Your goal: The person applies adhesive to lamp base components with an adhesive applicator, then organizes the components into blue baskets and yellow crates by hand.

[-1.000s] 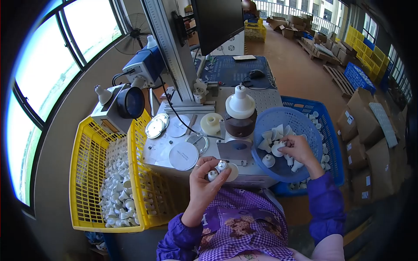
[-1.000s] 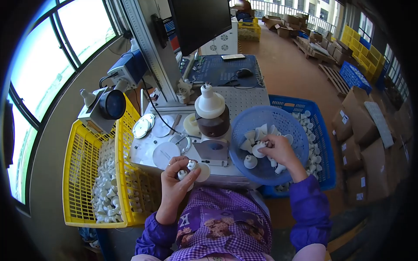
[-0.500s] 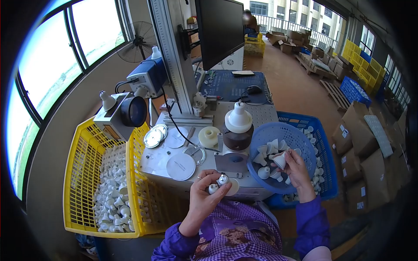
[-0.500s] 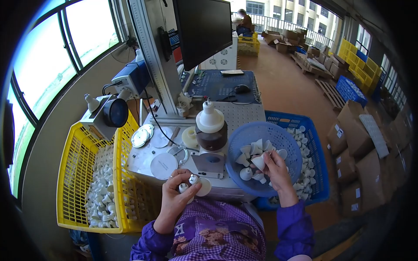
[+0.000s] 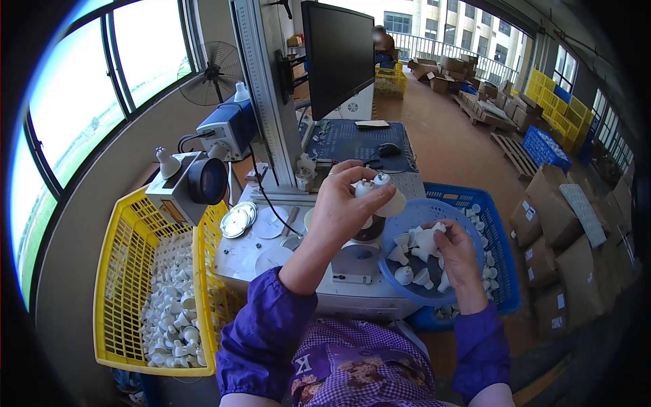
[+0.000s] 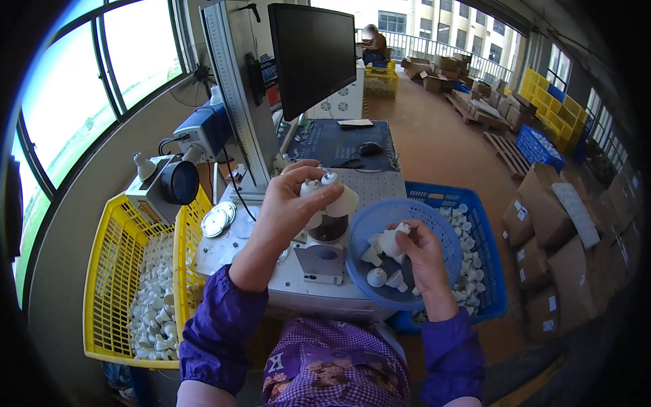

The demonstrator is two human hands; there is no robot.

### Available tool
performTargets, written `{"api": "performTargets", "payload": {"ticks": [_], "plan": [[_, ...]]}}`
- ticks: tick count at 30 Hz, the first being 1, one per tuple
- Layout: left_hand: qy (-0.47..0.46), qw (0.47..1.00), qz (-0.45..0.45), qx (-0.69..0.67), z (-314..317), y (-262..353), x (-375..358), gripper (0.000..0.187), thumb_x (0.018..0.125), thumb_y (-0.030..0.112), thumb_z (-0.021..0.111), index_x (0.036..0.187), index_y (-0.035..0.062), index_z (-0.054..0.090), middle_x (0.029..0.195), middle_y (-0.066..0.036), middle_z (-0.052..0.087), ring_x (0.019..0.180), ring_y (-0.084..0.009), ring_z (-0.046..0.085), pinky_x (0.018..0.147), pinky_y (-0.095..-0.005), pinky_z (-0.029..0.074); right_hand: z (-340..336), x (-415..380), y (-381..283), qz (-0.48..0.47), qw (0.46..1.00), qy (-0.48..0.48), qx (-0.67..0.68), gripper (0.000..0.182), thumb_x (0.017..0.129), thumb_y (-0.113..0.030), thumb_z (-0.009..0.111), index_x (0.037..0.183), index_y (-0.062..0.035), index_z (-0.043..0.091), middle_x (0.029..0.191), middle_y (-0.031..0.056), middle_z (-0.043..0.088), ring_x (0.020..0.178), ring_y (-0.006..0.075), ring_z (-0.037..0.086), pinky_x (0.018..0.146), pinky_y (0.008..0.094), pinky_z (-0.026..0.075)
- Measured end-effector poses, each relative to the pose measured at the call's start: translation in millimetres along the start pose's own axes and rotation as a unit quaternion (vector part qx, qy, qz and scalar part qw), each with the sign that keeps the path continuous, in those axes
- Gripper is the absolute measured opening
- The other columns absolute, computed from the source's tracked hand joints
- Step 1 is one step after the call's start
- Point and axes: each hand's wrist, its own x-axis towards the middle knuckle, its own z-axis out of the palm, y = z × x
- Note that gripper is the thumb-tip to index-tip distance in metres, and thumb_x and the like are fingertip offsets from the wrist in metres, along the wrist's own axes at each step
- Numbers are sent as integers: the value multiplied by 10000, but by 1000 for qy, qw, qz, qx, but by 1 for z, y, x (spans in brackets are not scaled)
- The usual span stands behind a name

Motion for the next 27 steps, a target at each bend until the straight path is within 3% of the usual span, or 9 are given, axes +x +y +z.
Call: {"api": "performTargets", "payload": {"ticks": [1, 3, 6, 11, 13, 17, 20, 25, 27], "plan": [[-1, 1000, 2, -1, -2, 10, 5, 340, 749, 241, 753, 933, -27, 655, 1151, -161, 549, 895, -183, 622, 697, -273, 512, 7, 5, -8, -39, 999, 5, -22, 255, 849, -206, 673, 1028, -43, 593, 995, 64, 624, 913, 133, 577, 813, 261, 462], [-87, 972, -202, -78, -10, 33, 8, 318, 773, 203, 741, 961, -37, 650, 958, -96, 640, 884, -135, 606, 705, -257, 488, 23, 17, -25, -71, 997, 7, -39, 259, 839, -213, 683, 1020, -42, 611, 983, 54, 623, 903, 121, 569, 802, 256, 460], [-29, 978, -154, -137, -26, 37, -10, 309, 772, 199, 733, 1000, 4, 659, 864, -57, 648, 772, -111, 606, 656, -231, 484, 51, 42, -39, -114, 992, -11, -55, 278, 825, -231, 698, 1018, -41, 634, 958, 36, 617, 881, 102, 557, 782, 248, 459], [78, 971, -93, -205, -63, 25, -55, 242, 781, 119, 703, 988, 2, 660, 912, -58, 635, 786, -107, 587, 684, -229, 469, 94, 72, -46, -124, 983, -85, -106, 324, 827, -267, 692, 1038, -28, 634, 918, 52, 620, 846, 115, 564, 743, 255, 463], [104, 966, -96, -218, -76, 13, -72, 224, 782, 96, 693, 982, 1, 660, 927, -62, 635, 796, -108, 582, 698, -232, 465, 97, 86, -31, -175, 936, -109, -285, 335, 850, -292, 657, 1055, -30, 621, 957, 33, 641, 849, 93, 565, 749, 255, 463], [145, 953, -134, -231, -94, -4, -100, 208, 780, 71, 680, 969, -14, 661, 993, -80, 628, 829, -117, 571, 744, -241, 454, 100, 91, -17, -203, 941, -129, -238, 372, 831, -305, 676, 1048, -8, 616, 860, 104, 630, 781, 173, 580, 729, 285, 464], [151, 951, -156, -222, -102, -18, -115, 203, 782, 68, 674, 961, -27, 659, 1011, -83, 625, 835, -119, 573, 748, -238, 451, 102, 87, -23, -187, 942, -125, -247, 368, 835, -297, 675, 1047, -3, 610, 856, 83, 634, 772, 144, 569, 732, 273, 462], [182, 937, -191, -230, -106, -32, -133, 209, 788, 60, 659, 977, -27, 657, 940, -65, 635, 795, -101, 571, 728, -225, 443, 98, 92, -26, -154, 953, -199, -172, 353, 847, -274, 670, 1056, 2, 601, 880, 44, 635, 807, 86, 542, 736, 249, 457], [186, 934, -195, -236, -107, -37, -138, 211, 787, 59, 659, 981, -24, 657, 930, -62, 635, 775, -96, 569, 713, -220, 442, 99, 90, -22, -160, 955, -176, -179, 352, 844, -276, 675, 1048, 2, 603, 880, 45, 636, 810, 85, 546, 738, 247, 457]]}}
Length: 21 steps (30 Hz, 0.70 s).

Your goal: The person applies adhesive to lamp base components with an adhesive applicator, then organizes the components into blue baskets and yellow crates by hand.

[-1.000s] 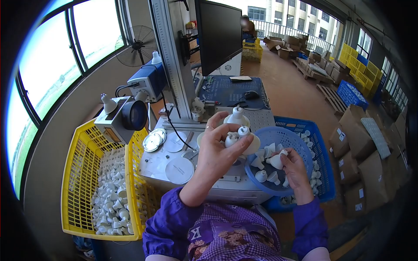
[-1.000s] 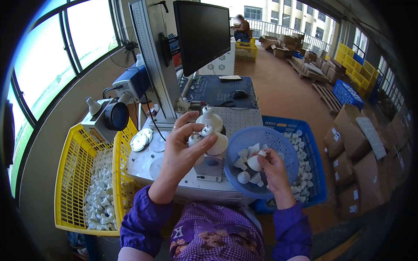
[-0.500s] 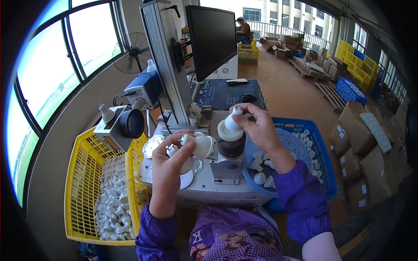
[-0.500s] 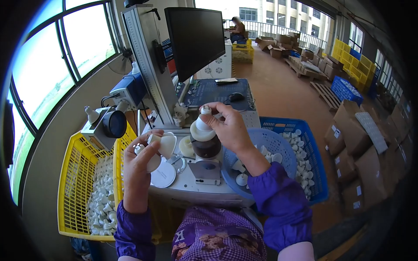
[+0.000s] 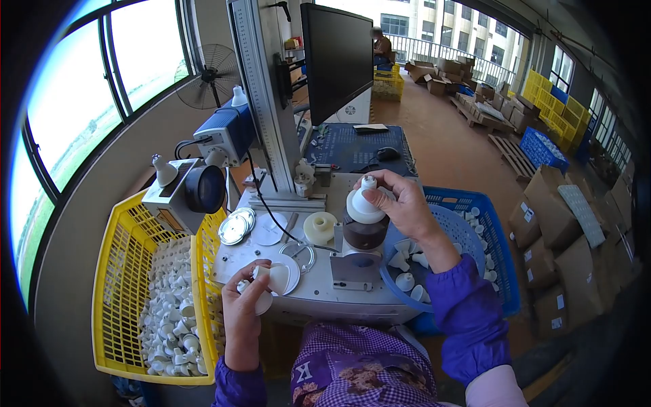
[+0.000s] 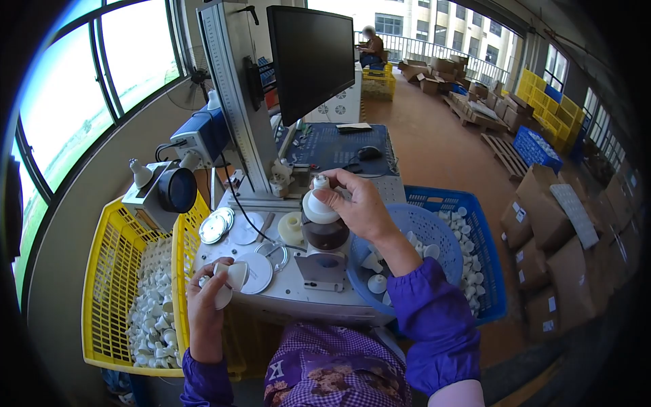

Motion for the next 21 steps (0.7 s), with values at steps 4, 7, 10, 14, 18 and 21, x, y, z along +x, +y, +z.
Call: {"api": "performTargets", "payload": {"ticks": [4, 7, 10, 14, 18, 21], "plan": [[29, 999, -28, -4, -8, -6, -5, 217, 786, 57, 658, 988, -20, 656, 881, -50, 632, 718, -85, 563, 672, -203, 438, 11, -5, -9, 31, 995, 81, -40, 356, 785, -286, 733, 955, 1, 609, 840, 58, 632, 804, 131, 567, 732, 281, 460], [43, 999, -32, -9, -9, -9, -8, 215, 788, 61, 659, 986, -23, 655, 860, -51, 630, 706, -85, 566, 653, -206, 447, 29, -6, 1, -49, 956, 216, -192, 368, 721, -297, 778, 862, -11, 594, 787, 73, 620, 809, 203, 567, 729, 335, 455], [47, 998, -34, -18, -11, -11, -10, 205, 789, 65, 660, 973, -26, 654, 867, -56, 633, 700, -88, 571, 644, -219, 461, 39, -10, -9, -57, 931, 250, -260, 379, 709, -310, 779, 840, -11, 585, 829, 91, 617, 882, 246, 543, 759, 365, 442], [52, 998, -28, -28, -18, -13, -12, 194, 789, 65, 662, 961, -24, 654, 895, -62, 641, 694, -91, 574, 637, -229, 470, 33, -14, -8, -96, 950, 225, -193, 394, 766, -317, 737, 962, 2, 615, 939, 101, 614, 966, 240, 531, 835, 344, 434], [67, 997, -35, -15, -33, -19, -13, 178, 788, 76, 659, 930, -27, 632, 964, -94, 635, 774, -142, 596, 689, -268, 493, 23, -15, 1, -42, 987, 152, -44, 392, 797, -312, 711, 1029, -10, 619, 971, 105, 611, 989, 240, 524, 864, 335, 429], [63, 997, -35, -15, -38, -22, -13, 178, 790, 93, 655, 912, -30, 611, 1022, -127, 629, 848, -189, 617, 734, -304, 516, 21, -14, 0, -12, 987, 135, -84, 355, 798, -296, 712, 1008, -23, 626, 967, 107, 608, 981, 236, 521, 852, 332, 434]]}}
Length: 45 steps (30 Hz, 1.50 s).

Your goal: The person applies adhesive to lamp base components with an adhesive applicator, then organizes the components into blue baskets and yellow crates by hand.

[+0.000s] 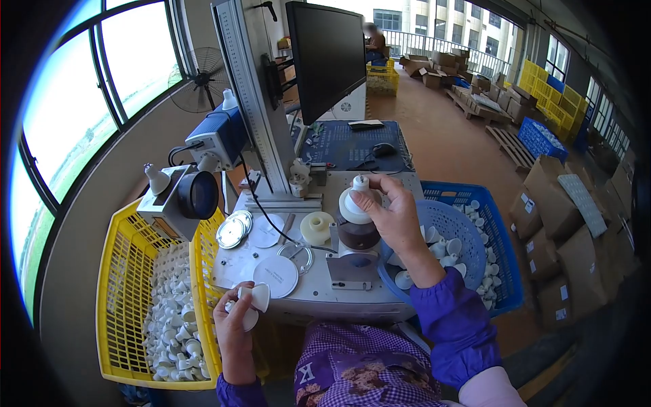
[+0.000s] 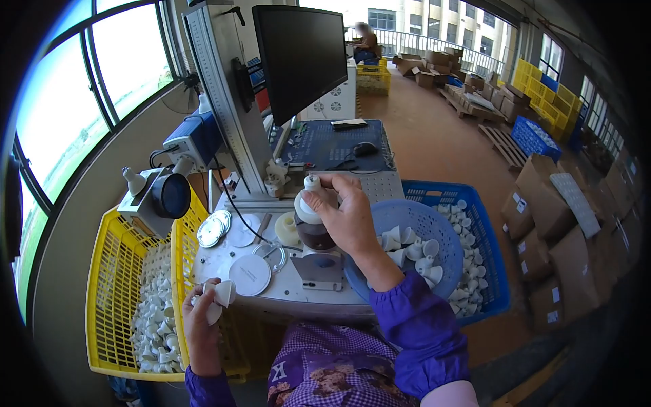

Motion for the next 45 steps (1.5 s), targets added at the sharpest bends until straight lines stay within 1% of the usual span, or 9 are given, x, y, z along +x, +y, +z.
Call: {"api": "performTargets", "payload": {"ticks": [21, 23, 24, 26, 35, 39, 41, 43, 45], "plan": [[111, 991, 78, -9, -42, 15, -7, 276, 815, 96, 646, 1049, -39, 588, 993, -118, 612, 910, -186, 591, 787, -283, 490, -90, -32, 62, 124, 992, 25, 22, 259, 842, -228, 670, 958, 0, 632, 834, 61, 649, 744, 138, 602, 656, 266, 487], [193, 933, 215, 216, -70, 5, -9, 330, 844, 127, 630, 1118, -38, 549, 969, -113, 604, 922, -186, 593, 807, -286, 488, -112, -50, 72, 253, 956, -125, -79, 259, 809, -194, 678, 964, 9, 637, 768, 70, 660, 674, 177, 626, 633, 297, 501], [126, 789, 356, 485, -93, 2, -7, 368, 843, 153, 645, 1136, -46, 544, 951, -112, 601, 925, -181, 596, 820, -289, 490, -118, -60, 73, 259, 955, -119, -81, 259, 809, -194, 678, 964, 9, 637, 768, 70, 660, 674, 177, 626, 633, 297, 501], [273, 942, 146, 128, -111, 22, 0, 379, 843, 173, 653, 1131, -52, 553, 943, -111, 606, 938, -186, 598, 845, -285, 489, -127, -82, 75, 292, 843, -374, -252, 292, 774, -188, 698, 986, -1, 629, 799, 96, 671, 737, 174, 639, 643, 289, 489], [380, 869, 168, 269, -229, 1, 20, 353, 836, 156, 670, 1100, -61, 582, 977, -130, 636, 820, -170, 611, 737, -283, 511, -119, -112, 92, 230, 716, -516, -411, 381, 648, -238, 739, 934, -5, 645, 834, 136, 669, 785, 277, 650, 685, 366, 499], [332, 876, 112, 331, -308, -33, 36, 390, 811, 133, 685, 1137, -52, 578, 1010, -128, 618, 828, -192, 595, 731, -277, 499, -122, -114, 96, 272, 716, -503, -401, 358, 674, -246, 726, 923, -4, 639, 820, 142, 666, 778, 289, 648, 684, 381, 497], [324, 878, 113, 335, -293, -35, 34, 386, 804, 147, 687, 1125, -43, 590, 1018, -134, 621, 819, -205, 596, 721, -278, 496, -132, -118, 96, 253, 806, -412, -341, 287, 706, -219, 701, 884, -2, 645, 781, 139, 660, 731, 284, 641, 659, 371, 492], [360, 739, 197, 534, -282, -37, 37, 448, 779, 157, 710, 1159, -38, 574, 1087, -155, 578, 912, -231, 565, 762, -305, 477, -136, -117, 84, 272, 835, -364, -309, 274, 708, -204, 687, 889, -1, 649, 782, 150, 658, 742, 290, 643, 673, 372, 493], [344, 763, 142, 529, -264, -29, 34, 444, 792, 153, 697, 1178, -20, 562, 1173, -153, 493, 1003, -251, 521, 837, -328, 460, -137, -117, 73, 295, 860, -311, -277, 263, 711, -189, 673, 894, -1, 654, 783, 160, 657, 753, 295, 644, 687, 373, 494]]}}
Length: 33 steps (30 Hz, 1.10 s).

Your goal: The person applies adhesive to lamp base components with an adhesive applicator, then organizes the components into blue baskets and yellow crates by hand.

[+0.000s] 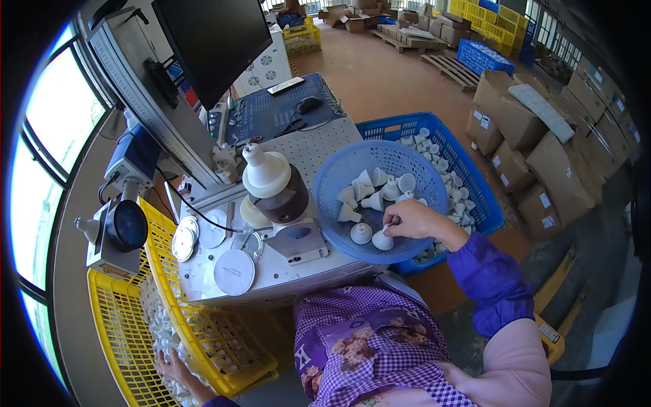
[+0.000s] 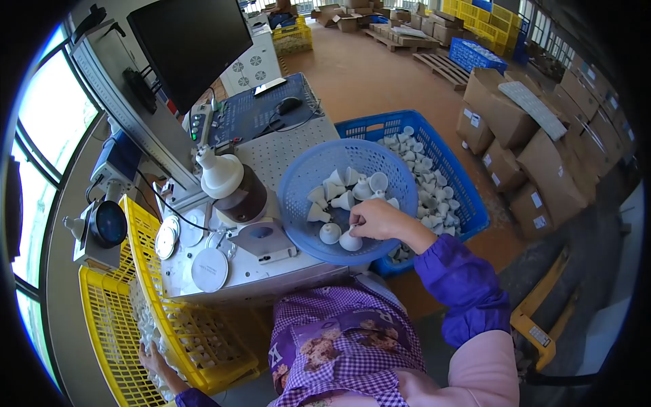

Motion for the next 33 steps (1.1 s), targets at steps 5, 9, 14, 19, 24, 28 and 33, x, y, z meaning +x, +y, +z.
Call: {"api": "performTargets", "payload": {"ticks": [5, 9, 14, 19, 24, 28, 33], "plan": [[-50, 998, -3, 22, 12, 13, -7, 441, 788, 161, 696, 1190, 35, 565, 1144, -129, 524, 1019, -252, 496, 846, -362, 415, 11, 4, 1, -22, 992, 121, -21, 222, 709, -106, 650, 897, 11, 642, 787, 175, 653, 755, 310, 641, 701, 385, 492], [-30, 997, 46, 55, 19, 11, -5, 423, 777, 163, 702, 1163, 36, 585, 1142, -128, 528, 982, -246, 511, 823, -357, 418, 18, 10, 6, -16, 996, 77, -47, 213, 701, -80, 643, 895, 9, 642, 781, 179, 649, 755, 320, 639, 706, 390, 493], [82, 990, 115, -7, 12, 76, -33, 304, 839, 70, 605, 1133, -2, 585, 1189, -131, 480, 1069, -266, 504, 925, -362, 417, 11, 6, 5, -42, 996, 75, 13, 228, 688, -87, 692, 894, -3, 641, 782, 140, 650, 748, 256, 639, 687, 348, 494], [-4, 953, 151, -261, 23, 213, -105, 282, 873, 87, 599, 1141, 3, 577, 1338, -133, 392, 1235, -256, 403, 976, -365, 379, 8, 8, 5, -51, 969, 125, 206, 196, 752, -92, 711, 913, -3, 644, 814, 47, 635, 769, 138, 600, 681, 287, 482], [-125, 887, 256, -363, 37, 333, -125, 227, 788, 68, 678, 1012, 35, 661, 1271, -119, 484, 1213, -271, 406, 1026, -393, 273, -4, 4, -20, -126, 853, 167, 477, 185, 905, -151, 580, 1058, -55, 539, 1028, 58, 608, 895, 126, 589, 716, 259, 514], [-186, 878, 320, -303, 51, 408, -124, 355, 761, 265, 742, 1054, 78, 673, 1260, -132, 471, 1236, -312, 322, 1022, -486, 247, -17, -3, -54, -121, 814, 166, 544, 147, 955, -185, 495, 1044, -69, 487, 1077, 75, 599, 914, 110, 585, 737, 245, 527], [-275, 843, 372, -275, 78, 455, -120, 370, 772, 305, 728, 1016, 31, 676, 1192, -126, 536, 1217, -308, 338, 984, -439, 330, -32, 12, -91, -211, 812, 214, 501, 183, 917, -179, 568, 1042, -60, 508, 1082, 76, 605, 928, 128, 587, 773, 257, 506]]}}
